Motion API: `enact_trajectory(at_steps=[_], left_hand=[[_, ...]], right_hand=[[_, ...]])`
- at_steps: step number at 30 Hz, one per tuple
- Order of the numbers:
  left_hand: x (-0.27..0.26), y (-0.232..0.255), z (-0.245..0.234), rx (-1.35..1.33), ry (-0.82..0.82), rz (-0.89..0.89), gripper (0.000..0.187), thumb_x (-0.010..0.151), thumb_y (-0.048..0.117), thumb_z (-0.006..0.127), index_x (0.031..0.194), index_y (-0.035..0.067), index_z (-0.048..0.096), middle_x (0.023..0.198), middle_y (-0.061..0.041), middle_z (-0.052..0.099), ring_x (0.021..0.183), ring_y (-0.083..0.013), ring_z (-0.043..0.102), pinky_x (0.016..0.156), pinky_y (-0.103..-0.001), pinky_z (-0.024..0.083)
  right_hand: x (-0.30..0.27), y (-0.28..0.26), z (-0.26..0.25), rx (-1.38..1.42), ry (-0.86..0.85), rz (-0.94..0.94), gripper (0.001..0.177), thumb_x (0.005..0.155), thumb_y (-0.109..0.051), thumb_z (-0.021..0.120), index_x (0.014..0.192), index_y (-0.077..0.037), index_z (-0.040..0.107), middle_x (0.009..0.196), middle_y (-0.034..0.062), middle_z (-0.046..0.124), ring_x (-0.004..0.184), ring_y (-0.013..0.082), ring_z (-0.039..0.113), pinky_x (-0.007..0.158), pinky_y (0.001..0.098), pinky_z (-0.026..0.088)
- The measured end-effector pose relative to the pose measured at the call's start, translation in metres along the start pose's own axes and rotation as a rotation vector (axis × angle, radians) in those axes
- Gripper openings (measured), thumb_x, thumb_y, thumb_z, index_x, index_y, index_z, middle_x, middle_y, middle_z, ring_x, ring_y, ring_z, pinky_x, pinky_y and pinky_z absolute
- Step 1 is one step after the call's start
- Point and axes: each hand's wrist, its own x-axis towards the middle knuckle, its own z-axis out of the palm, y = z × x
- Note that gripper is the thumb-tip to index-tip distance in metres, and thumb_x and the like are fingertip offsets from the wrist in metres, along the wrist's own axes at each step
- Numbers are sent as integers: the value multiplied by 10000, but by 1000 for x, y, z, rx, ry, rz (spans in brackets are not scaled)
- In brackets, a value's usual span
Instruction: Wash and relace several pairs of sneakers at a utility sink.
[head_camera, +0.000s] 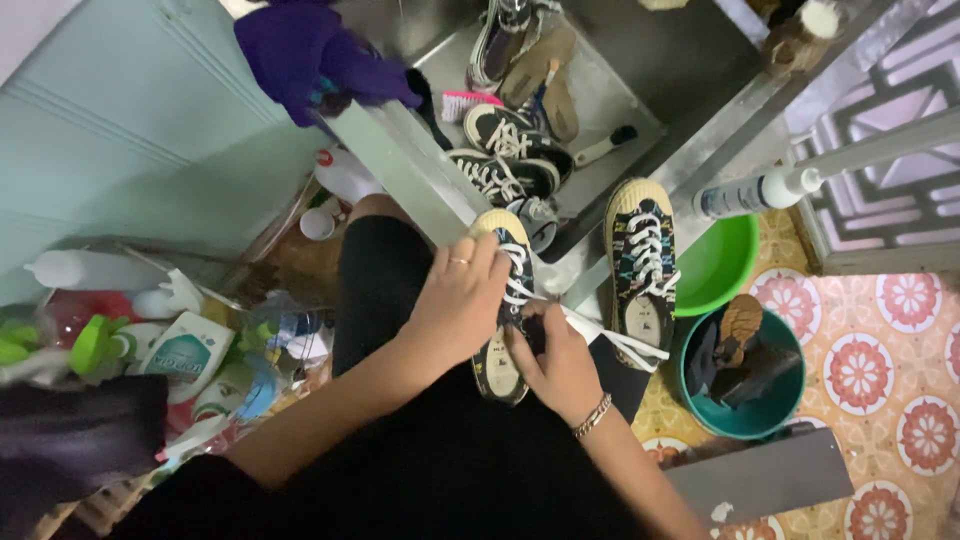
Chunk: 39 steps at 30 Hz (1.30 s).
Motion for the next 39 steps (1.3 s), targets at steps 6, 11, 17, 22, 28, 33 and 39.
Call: enact_trajectory(at_steps=[6,11,17,22,28,33,39], left_hand=[[2,-14,3,-422,-18,-117,134,880,-26,585,1004,-17,535,1000,-197,582,965,-418,581,859,-494,469],[3,-39,13,-710,-81,-169,85,952,-3,596,1008,26,540,905,-101,605,864,-293,607,784,-412,498],[9,-67,0,-1032,-321,-240,230,881,-39,645,1067,57,550,780,-20,452,725,-138,442,667,-336,381],[15,-53,-11,-762,-125,-208,288,805,-55,675,1048,74,591,767,-32,494,726,-168,491,647,-323,381],[10,-65,-17,69,195,198,296,827,43,691,1107,130,651,947,-29,695,1030,-248,580,912,-488,454],[20,-65,-27,-70,359,-248,348,882,63,656,1221,144,651,1052,-88,702,944,-192,627,773,-351,505],[3,-68,-11,-840,-12,-775,185,1005,216,697,1120,74,719,786,-77,632,632,-167,556,551,-292,419]], right_hand=[[-6,28,14,188,94,-12,311,876,-87,714,1126,-42,535,735,73,619,591,127,595,557,273,519],[-2,27,12,172,57,38,300,874,-88,717,1117,-39,548,752,81,663,615,145,646,587,284,537],[-3,21,11,220,68,-28,364,894,-54,677,1220,-23,520,809,78,696,680,146,677,644,285,547],[-6,27,17,219,74,11,405,905,-35,661,1285,-39,522,798,72,690,652,156,653,637,280,541],[-9,26,18,233,101,-98,369,955,-35,653,1279,-28,476,897,72,711,739,137,705,673,267,559],[-7,27,20,172,100,25,410,918,-56,657,1280,-40,466,751,69,681,594,136,624,577,273,505],[-13,33,26,297,164,-39,446,929,-28,674,1296,-35,419,818,71,658,669,104,609,603,242,498]])
